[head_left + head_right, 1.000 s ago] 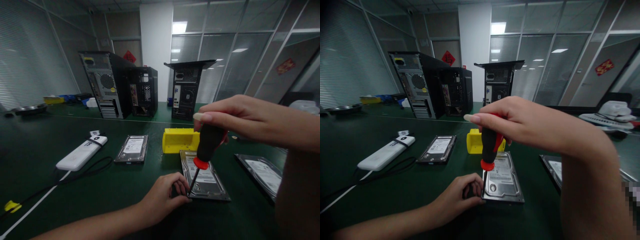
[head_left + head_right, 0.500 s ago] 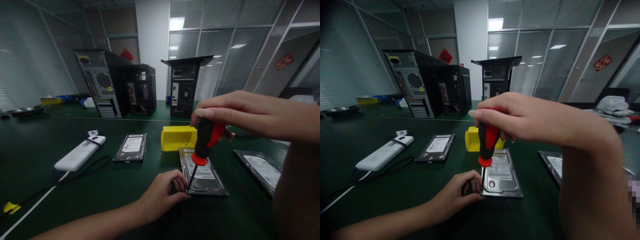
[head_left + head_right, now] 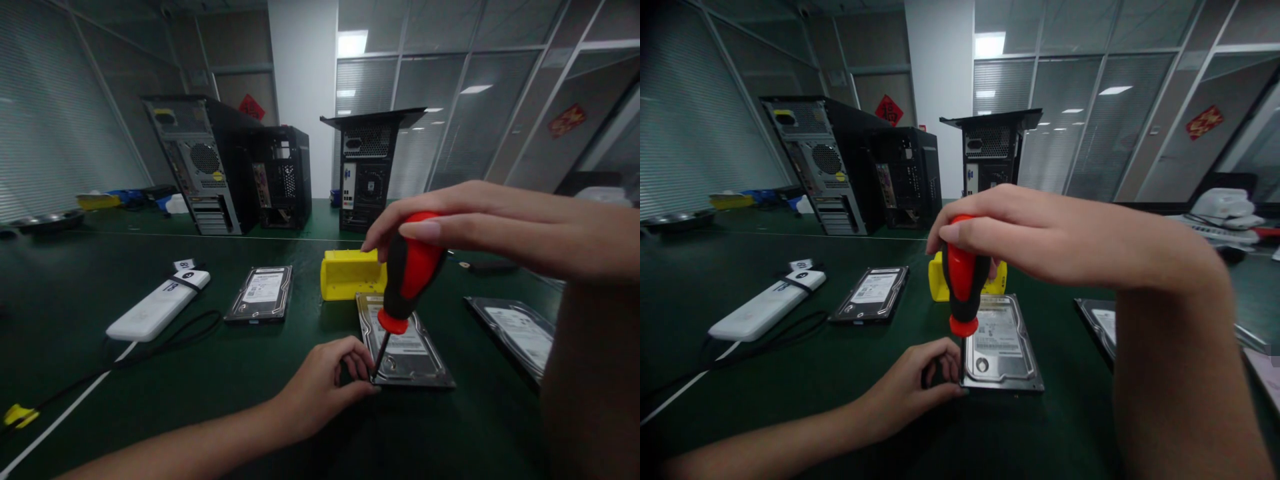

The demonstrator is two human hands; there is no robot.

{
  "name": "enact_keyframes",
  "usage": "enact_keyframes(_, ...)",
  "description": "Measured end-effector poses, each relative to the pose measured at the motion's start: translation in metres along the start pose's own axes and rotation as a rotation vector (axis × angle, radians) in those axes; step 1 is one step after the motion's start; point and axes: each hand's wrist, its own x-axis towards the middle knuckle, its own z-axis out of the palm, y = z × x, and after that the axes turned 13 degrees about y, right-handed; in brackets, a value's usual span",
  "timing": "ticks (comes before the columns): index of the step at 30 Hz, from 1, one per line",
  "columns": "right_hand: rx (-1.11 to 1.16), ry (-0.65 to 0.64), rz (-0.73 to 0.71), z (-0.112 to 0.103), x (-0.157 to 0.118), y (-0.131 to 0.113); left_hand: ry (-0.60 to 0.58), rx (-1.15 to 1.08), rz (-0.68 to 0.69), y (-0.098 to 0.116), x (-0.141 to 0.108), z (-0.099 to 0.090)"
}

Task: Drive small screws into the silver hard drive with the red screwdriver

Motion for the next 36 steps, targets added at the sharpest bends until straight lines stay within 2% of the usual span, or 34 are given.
enact_keyframes(7, 0.088, -0.113, -0.105, -0.005, -0.001, -0.003, 0.004, 0.01, -0.003, 0.0, -0.001, 0.0)
enact_keyframes(11, 0.138, -0.143, -0.117, -0.003, 0.0, -0.003, 0.009, 0.013, 0.002, 0.001, -0.001, 0.0)
enact_keyframes(19, 0.097, -0.107, -0.141, -0.002, 0.003, 0.0, 0.006, 0.009, 0.001, 0.001, -0.001, 0.0)
enact_keyframes(25, 0.003, -0.016, -0.16, 0.007, 0.006, -0.006, 0.01, 0.004, -0.007, 0.001, 0.0, 0.0)
enact_keyframes(36, -0.012, -0.013, -0.189, 0.006, 0.005, -0.004, 0.004, 0.025, -0.008, 0.0, -0.001, 0.001)
